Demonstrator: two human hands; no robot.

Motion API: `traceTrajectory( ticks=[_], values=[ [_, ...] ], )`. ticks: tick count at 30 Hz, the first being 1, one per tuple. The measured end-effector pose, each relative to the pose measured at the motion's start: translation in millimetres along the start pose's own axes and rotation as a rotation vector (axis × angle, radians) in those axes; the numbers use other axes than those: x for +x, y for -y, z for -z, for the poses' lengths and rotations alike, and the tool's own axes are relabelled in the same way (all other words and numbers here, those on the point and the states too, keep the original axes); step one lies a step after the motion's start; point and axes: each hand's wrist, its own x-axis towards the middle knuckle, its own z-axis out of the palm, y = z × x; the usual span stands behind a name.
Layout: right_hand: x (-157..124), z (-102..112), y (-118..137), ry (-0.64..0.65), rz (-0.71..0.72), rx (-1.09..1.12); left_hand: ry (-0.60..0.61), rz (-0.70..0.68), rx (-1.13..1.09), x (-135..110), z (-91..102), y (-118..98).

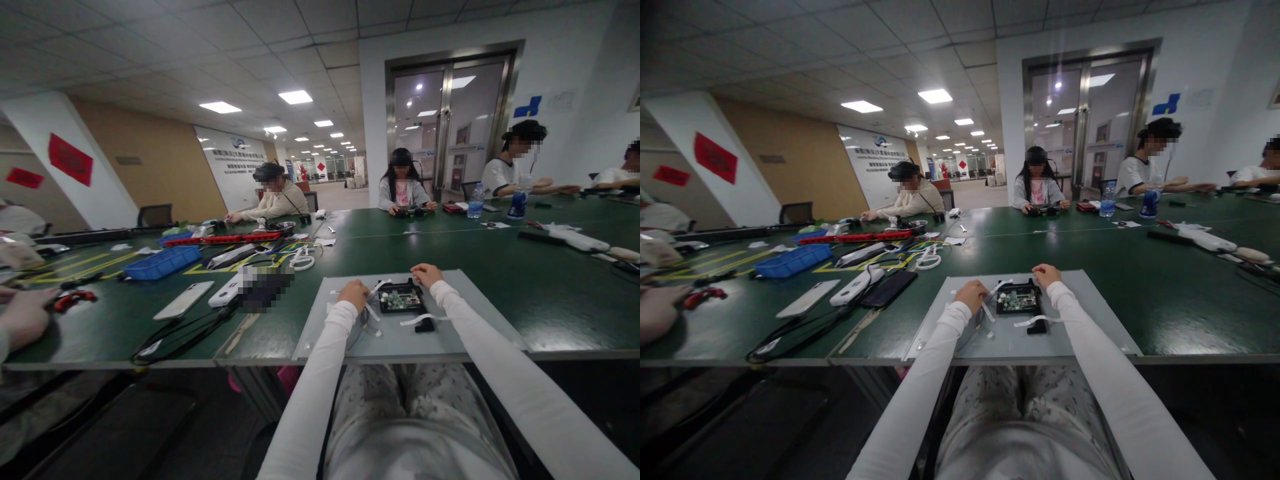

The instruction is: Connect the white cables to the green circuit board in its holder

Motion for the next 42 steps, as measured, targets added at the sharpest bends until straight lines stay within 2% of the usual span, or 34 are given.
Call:
traceTrajectory(
  ticks=[42],
  values=[
    [-8.8, 4.8, 8.1, 0.046, 0.085, -0.217, -0.030, -0.018, -0.049, 0.6, -3.6, 2.0]
  ],
)
